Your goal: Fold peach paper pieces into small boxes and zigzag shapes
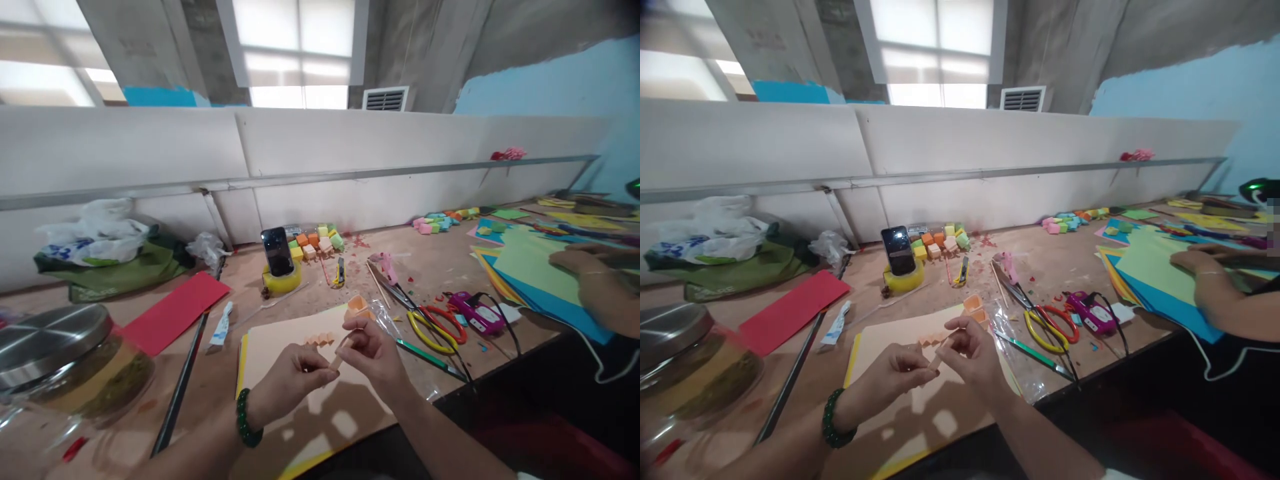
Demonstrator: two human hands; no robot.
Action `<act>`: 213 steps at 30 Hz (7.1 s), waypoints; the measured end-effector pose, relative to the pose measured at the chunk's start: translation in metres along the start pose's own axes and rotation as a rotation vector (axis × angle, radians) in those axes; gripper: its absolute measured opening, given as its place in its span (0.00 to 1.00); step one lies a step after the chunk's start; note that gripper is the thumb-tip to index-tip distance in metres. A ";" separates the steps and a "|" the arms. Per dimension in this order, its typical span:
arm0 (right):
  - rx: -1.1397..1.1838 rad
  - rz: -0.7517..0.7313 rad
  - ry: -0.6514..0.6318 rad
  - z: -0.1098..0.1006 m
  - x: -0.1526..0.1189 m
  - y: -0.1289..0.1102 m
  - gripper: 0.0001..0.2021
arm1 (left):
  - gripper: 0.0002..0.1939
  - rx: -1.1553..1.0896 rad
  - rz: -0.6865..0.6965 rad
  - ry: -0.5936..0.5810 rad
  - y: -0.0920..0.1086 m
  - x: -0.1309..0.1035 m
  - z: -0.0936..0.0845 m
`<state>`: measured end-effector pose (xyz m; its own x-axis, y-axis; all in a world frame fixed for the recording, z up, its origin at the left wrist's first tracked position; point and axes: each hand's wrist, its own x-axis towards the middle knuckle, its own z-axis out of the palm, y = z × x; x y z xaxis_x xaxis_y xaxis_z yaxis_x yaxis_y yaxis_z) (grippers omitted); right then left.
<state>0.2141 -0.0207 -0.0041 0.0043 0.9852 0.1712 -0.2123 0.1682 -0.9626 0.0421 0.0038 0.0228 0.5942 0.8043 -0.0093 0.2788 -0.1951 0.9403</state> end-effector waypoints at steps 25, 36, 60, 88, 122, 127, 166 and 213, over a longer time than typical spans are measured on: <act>-0.170 -0.010 -0.034 0.009 0.000 0.017 0.16 | 0.30 -0.312 -0.272 -0.224 -0.023 0.001 -0.005; -0.751 -0.696 -0.164 0.006 -0.005 0.014 0.11 | 0.19 -0.563 -0.374 0.125 -0.024 0.004 -0.008; -0.567 -0.136 -0.061 0.009 -0.003 0.022 0.13 | 0.22 -0.261 -0.203 0.131 -0.019 -0.003 0.000; -0.323 0.132 -0.069 0.014 -0.008 0.013 0.12 | 0.19 -0.448 -0.277 0.210 -0.018 -0.004 0.004; -0.547 -0.536 -0.071 0.008 -0.012 0.016 0.10 | 0.21 -0.419 -0.209 0.078 -0.019 -0.008 0.002; -0.409 -0.187 -0.032 0.010 -0.010 0.013 0.05 | 0.18 -0.213 -0.108 0.133 -0.021 -0.009 0.003; -0.514 -0.089 -0.159 0.009 -0.011 0.010 0.14 | 0.18 0.138 -0.011 0.092 -0.011 -0.016 0.002; -0.785 -0.642 -0.002 0.008 -0.013 0.023 0.09 | 0.16 -0.363 -0.283 0.127 -0.012 -0.006 0.007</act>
<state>0.2009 -0.0303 -0.0270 -0.1096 0.7014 0.7043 0.5317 0.6401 -0.5547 0.0406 -0.0026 0.0091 0.4299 0.8642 -0.2614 0.1209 0.2318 0.9652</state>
